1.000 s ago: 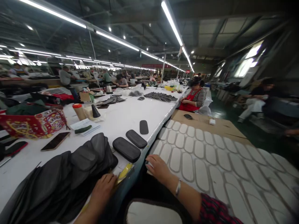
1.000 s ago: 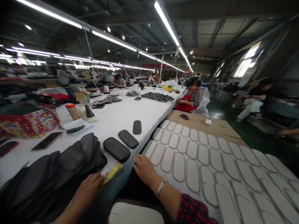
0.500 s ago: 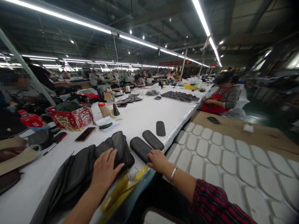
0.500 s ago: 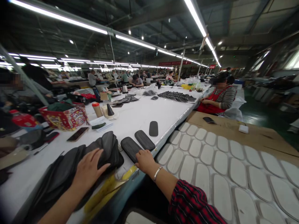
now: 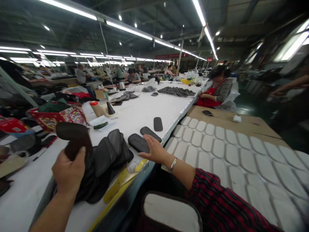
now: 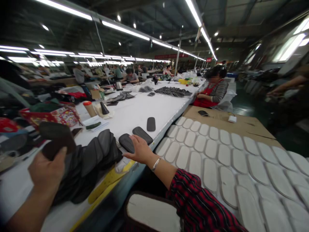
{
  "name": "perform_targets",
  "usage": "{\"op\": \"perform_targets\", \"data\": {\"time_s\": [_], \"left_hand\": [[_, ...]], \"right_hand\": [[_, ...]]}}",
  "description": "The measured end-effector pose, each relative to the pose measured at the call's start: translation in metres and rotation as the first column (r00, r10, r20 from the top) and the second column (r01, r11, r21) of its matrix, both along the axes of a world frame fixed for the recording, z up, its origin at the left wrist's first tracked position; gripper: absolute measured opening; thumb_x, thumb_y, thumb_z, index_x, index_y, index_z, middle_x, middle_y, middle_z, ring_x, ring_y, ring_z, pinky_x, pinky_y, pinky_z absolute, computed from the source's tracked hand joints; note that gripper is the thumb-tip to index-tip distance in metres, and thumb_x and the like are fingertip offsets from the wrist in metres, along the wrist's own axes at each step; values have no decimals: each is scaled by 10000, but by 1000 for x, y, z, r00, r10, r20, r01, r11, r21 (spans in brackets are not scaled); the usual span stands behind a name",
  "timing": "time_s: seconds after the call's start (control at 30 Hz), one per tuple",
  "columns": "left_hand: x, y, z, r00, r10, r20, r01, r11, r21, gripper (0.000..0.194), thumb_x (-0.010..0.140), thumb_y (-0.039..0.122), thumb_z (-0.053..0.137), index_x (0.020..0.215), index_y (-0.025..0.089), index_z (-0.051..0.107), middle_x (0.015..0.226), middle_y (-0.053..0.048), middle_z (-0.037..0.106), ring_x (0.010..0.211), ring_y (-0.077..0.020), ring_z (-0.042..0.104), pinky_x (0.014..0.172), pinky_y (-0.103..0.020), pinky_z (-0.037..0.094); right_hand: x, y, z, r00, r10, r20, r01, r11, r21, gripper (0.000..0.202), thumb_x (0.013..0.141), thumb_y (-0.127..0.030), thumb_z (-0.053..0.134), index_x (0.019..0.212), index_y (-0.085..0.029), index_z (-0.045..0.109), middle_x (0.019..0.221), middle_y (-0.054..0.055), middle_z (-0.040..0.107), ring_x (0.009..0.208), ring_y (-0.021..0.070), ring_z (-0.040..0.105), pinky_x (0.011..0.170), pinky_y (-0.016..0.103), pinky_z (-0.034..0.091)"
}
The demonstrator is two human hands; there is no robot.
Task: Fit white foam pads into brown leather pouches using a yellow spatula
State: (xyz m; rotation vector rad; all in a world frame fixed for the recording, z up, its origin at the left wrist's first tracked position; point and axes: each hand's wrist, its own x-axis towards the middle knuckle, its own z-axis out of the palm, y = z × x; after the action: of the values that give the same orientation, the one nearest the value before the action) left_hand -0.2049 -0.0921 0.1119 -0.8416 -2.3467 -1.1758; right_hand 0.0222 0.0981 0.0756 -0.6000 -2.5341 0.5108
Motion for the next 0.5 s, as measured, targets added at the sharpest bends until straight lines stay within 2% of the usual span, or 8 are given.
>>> {"op": "perform_targets", "data": {"time_s": [0.03,0.07,0.13,0.17,0.27,0.33,0.43,0.5], "left_hand": [[22,-1,1,985,-157,69,166,976,-144,377,768,471,515,980,168,587,928,-47,670,882,-246,614,778,-356,493],[44,-1,-1,929,-329,171,362,903,-233,363,743,488,544,936,188,610,831,-22,681,816,-229,628,746,-322,501],[86,-1,-9,740,-569,359,648,746,-154,359,757,490,534,940,194,621,844,-24,686,818,-211,629,780,-287,494],[103,-2,-15,629,-623,465,729,680,-76,366,777,478,520,983,190,613,884,-35,685,844,-208,626,797,-282,490],[134,-6,-41,341,-623,704,799,586,132,389,832,433,464,1114,185,567,989,-58,663,920,-210,605,842,-302,477],[142,-12,-58,230,-578,783,843,521,137,361,843,420,446,1086,198,593,982,-51,654,918,-208,592,853,-312,465],[147,-25,-80,197,-487,851,900,433,39,306,824,413,469,969,205,642,909,-34,645,875,-202,578,838,-305,448],[149,-32,-91,251,-395,884,884,466,-42,292,790,424,508,915,194,637,807,-19,636,790,-195,574,754,-288,455]], "right_hand": [[8,-8,13,990,73,-118,-76,997,-15,896,681,-570,638,1363,-118,274,1390,164,329,1300,239,261,1071,374,225],[18,-16,24,973,126,-192,-136,990,-43,945,643,-564,674,1369,-122,261,1409,157,297,1308,240,242,1076,365,218],[44,-31,38,962,205,-179,-243,944,-225,885,621,-526,707,1331,-146,341,1337,126,405,1231,236,366,1020,335,312],[60,-38,39,963,258,-76,-267,880,-393,733,642,-502,699,1248,-171,453,1211,86,523,1106,216,486,933,308,397],[116,-57,18,844,492,215,-123,567,-815,379,649,-449,697,867,-143,649,750,-8,623,681,142,572,602,216,460],[154,-69,-6,873,426,238,18,460,-888,294,637,-352,711,824,-133,651,678,-37,589,620,108,528,544,178,415],[196,-89,-34,951,203,233,159,325,-932,290,653,-269,675,913,-145,643,745,-35,621,644,110,532,551,174,405],[210,-105,-45,972,30,232,220,223,-950,317,695,-282,625,982,-146,634,835,-5,654,719,146,572,613,205,442]]}}
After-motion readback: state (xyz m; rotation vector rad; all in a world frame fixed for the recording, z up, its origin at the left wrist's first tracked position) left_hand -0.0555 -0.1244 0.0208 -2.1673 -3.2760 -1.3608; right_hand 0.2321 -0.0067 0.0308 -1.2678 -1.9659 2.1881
